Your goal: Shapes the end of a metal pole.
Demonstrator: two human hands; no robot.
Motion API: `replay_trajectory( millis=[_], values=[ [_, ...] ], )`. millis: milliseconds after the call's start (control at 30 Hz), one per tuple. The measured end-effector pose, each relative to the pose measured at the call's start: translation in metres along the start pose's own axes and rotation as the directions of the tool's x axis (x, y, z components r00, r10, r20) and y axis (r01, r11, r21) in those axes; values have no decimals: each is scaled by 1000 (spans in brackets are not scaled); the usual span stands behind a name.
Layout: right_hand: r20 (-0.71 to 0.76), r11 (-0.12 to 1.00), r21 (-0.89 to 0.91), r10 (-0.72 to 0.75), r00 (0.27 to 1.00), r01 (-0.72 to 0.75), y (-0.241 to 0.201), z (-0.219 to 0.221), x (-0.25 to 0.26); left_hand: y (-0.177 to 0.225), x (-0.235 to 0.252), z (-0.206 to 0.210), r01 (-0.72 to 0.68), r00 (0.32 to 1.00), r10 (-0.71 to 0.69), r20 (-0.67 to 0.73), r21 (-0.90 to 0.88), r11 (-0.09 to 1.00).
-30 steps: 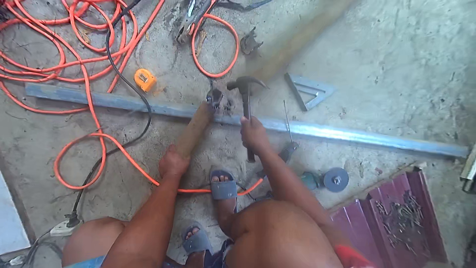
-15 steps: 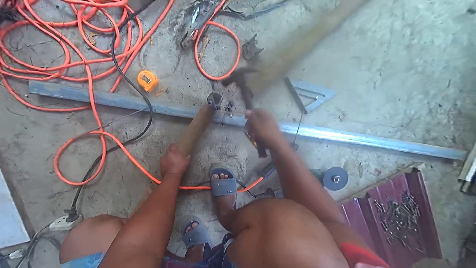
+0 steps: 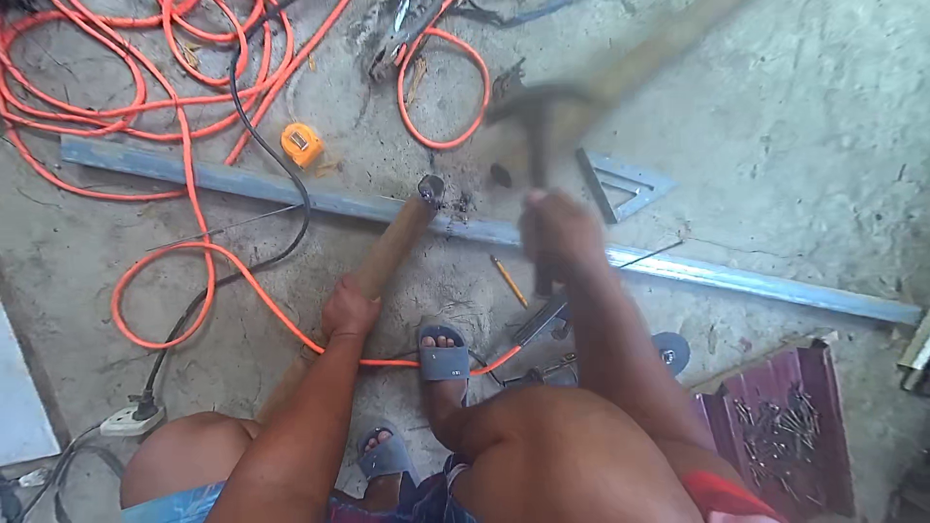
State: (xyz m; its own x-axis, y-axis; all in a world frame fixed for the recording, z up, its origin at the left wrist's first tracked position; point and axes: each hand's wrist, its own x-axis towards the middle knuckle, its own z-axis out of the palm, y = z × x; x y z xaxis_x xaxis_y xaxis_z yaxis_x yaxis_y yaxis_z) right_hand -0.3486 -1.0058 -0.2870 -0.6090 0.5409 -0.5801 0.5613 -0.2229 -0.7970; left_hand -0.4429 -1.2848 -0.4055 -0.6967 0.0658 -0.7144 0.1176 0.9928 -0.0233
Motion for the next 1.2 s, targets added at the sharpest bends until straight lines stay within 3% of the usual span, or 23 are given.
replay_trajectory(
  millis=[33, 100, 167, 200, 233, 300, 333, 367, 400, 533, 667, 733, 867, 933, 1000, 1067, 1133, 1167, 1200],
  values=[
    [-84, 987, 31, -154, 984, 157, -21, -13, -10, 0, 0, 0, -1, 1000, 1, -5, 1, 1000],
    [-293, 869, 103, -438, 850, 484, -53, -31, -15, 1, 2, -1, -10, 1000, 10, -13, 10, 1000],
    [-471, 740, 147, -531, 704, 657, -62, -28, -8, 1, 1, 2, -11, 1000, 11, -21, 17, 1000],
    [-503, 741, 141, -517, 693, 656, -53, -20, -2, 1, 1, 3, -8, 1000, 8, -30, 18, 1000],
    [-484, 811, 109, -462, 743, 575, -32, -6, 4, 2, 2, 3, -5, 999, 6, -37, 17, 1000],
    [-236, 989, 19, -137, 962, 145, 24, 26, 9, 1, 1, 4, -6, 999, 6, -37, 19, 1000],
    [-78, 996, 10, 94, 992, -94, 43, 34, 13, 1, 1, 5, -8, 999, 9, -38, 26, 1000],
    [8, 967, 39, 251, 968, -252, 54, 37, 17, 0, -1, 5, -13, 999, 14, -35, 32, 999],
    [31, 945, 85, 314, 949, -316, 52, 33, 17, 1, 0, 3, -17, 999, 18, -39, 31, 999],
    [-81, 967, 232, 127, 989, -105, 16, 8, -11, -5, 2, 1, -21, 999, 22, -33, 40, 999],
    [-123, 978, 189, -70, 990, 93, -4, 5, -20, -26, 28, -19, -134, 988, 139, 63, -82, 988],
    [-96, 986, 148, -57, 994, 71, 15, 18, -11, -35, 40, -19, -173, 980, 185, 79, -135, 976],
    [123, 981, 0, 192, 974, -194, 63, 41, 19, -38, 39, -13, -189, 979, 199, 48, -159, 969],
    [182, 980, 12, 194, 964, -199, 55, 27, 21, -35, 40, -16, -193, 977, 204, 57, -158, 968],
    [90, 992, 100, 64, 994, -73, 24, 2, 6, -37, 43, -16, -192, 975, 208, 81, -173, 966],
    [-137, 974, 157, -144, 980, 165, -11, -23, -6, -41, 46, -15, -190, 972, 211, 98, -188, 964],
    [-398, 888, 161, -341, 851, 431, -31, -37, 5, -40, 49, -17, -199, 970, 220, 99, -185, 962],
    [-475, 859, 142, -378, 795, 493, -27, -34, 15, -40, 48, -17, -200, 970, 221, 98, -182, 963],
    [-480, 887, 97, -356, 802, 452, -13, -21, 22, -40, 47, -16, -197, 972, 216, 96, -176, 965]
  ],
)
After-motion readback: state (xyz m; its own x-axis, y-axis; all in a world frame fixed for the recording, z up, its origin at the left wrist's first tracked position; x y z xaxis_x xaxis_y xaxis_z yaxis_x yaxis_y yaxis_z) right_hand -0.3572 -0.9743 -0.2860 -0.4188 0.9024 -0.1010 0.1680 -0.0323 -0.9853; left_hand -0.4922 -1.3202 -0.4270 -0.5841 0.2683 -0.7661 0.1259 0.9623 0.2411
